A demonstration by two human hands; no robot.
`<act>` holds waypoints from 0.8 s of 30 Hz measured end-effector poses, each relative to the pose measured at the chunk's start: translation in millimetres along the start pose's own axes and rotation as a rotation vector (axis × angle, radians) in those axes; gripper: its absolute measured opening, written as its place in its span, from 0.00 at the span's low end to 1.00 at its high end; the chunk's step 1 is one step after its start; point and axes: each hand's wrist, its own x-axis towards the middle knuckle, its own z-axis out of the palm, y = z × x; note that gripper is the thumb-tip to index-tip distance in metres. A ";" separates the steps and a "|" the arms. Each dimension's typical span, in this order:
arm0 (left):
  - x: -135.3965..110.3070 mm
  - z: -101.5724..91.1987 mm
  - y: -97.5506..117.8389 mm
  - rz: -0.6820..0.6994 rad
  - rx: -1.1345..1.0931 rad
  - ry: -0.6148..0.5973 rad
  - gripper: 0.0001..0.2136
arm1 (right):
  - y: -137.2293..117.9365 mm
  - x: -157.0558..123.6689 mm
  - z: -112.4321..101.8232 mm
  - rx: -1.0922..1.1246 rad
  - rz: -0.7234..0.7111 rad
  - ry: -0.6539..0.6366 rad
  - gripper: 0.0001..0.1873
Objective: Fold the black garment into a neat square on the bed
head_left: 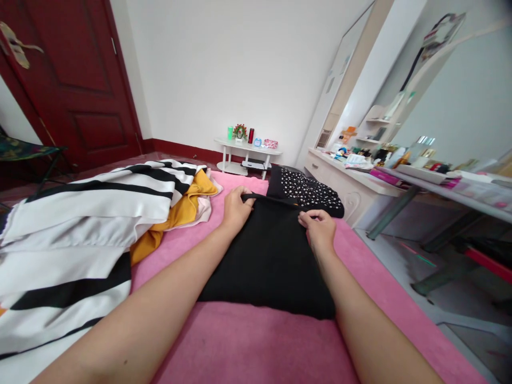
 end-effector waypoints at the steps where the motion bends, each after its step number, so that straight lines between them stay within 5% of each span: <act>1: 0.7 -1.2 0.7 0.035 0.010 0.019 0.06 | -0.1 2.6 0.4 -0.004 -0.020 -0.005 0.14; 3: 0.6 -1.0 2.5 0.089 0.070 -0.012 0.15 | -4.3 7.1 0.8 -0.097 -0.036 -0.054 0.14; 7: -3.5 3.0 5.6 0.040 0.276 -0.279 0.34 | -33.6 2.8 5.3 -0.452 -0.104 -0.245 0.26; 13: -5.0 -1.4 7.2 -0.042 0.552 -0.423 0.28 | -65.5 -41.4 22.4 -0.961 -0.270 -0.763 0.24; 18: -11.3 -0.8 6.4 -0.049 0.593 -0.356 0.28 | -49.1 -50.1 17.5 -1.291 -0.152 -0.558 0.32; 21: -13.2 -4.0 9.9 0.141 0.485 -0.244 0.23 | -52.3 -38.9 6.0 -1.316 -0.189 -0.370 0.26; 24: -7.6 -14.4 21.8 0.229 0.312 -0.294 0.14 | -68.4 -28.4 -4.0 -1.306 -0.206 -0.245 0.16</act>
